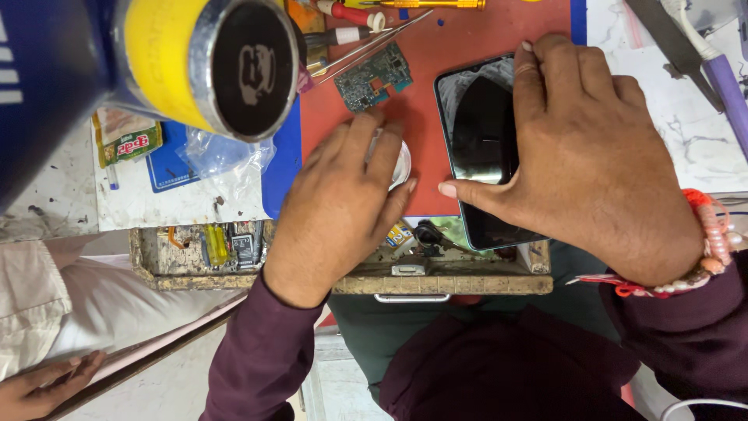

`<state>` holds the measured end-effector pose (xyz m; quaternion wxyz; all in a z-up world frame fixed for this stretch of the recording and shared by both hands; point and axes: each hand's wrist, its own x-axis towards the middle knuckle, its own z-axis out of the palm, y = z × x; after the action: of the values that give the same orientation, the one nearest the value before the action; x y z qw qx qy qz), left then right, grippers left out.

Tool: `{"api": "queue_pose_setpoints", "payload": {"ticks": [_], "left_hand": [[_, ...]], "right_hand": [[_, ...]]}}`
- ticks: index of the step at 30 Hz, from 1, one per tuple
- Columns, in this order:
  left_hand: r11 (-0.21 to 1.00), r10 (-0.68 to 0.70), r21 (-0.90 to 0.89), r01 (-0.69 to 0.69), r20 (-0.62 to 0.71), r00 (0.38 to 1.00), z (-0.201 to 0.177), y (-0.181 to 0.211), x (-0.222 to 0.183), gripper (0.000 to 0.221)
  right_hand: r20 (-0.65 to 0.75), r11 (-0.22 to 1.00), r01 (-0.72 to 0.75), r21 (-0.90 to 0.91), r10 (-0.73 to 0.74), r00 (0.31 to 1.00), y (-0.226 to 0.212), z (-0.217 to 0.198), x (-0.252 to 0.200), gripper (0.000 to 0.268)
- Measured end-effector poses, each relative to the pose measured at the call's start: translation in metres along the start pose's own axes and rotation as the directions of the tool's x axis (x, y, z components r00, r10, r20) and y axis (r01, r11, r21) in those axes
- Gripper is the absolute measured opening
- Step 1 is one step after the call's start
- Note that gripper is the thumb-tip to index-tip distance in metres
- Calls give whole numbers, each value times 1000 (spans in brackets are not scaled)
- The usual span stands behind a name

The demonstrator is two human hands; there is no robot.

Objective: The person repairs a mobile phone by hand on a workbench, handling a roll of tape, cleaning the edges of the device with a small tool, and pressing the screen into place.

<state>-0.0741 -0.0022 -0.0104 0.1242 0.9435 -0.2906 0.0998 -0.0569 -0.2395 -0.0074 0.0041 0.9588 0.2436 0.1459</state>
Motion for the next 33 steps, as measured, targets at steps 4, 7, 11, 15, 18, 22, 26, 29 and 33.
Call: {"api": "queue_pose_setpoints", "payload": {"ticks": [4,7,11,15,18,22,26,29,33], "left_hand": [[951,23,306,-32,31,999,10,3,0,57],[926,-34,377,16,42,999,21,12,4,45],[904,141,423,-53,-179,974,26,10,7,31],[998,7,-66,-20,-187,982,33,1,11,22],[994,-96,-65,85,-203,974,40,5,14,25],[974,-198,44,221,-296,934,49,14,26,27],[945,-254,119,306,-324,911,49,17,30,27],[932,-279,134,336,-325,904,48,17,33,22],[920,-289,159,359,-342,894,51,16,37,21]], "right_hand": [[-16,1000,13,-25,-14,1000,0,1,0,110],[-1,999,19,-49,-19,1000,1,3,-1,110],[-5,997,41,-67,-41,999,1,3,-1,110],[-55,997,52,-60,-56,997,1,3,-1,109],[-33,997,44,-63,-46,998,1,2,-2,109],[-20,998,37,-47,-38,999,1,2,-1,110],[-52,1000,14,-6,-14,999,0,1,-1,109],[-33,1000,-6,3,6,999,1,0,0,109],[-15,1000,-9,10,9,1000,1,0,0,109]]}}
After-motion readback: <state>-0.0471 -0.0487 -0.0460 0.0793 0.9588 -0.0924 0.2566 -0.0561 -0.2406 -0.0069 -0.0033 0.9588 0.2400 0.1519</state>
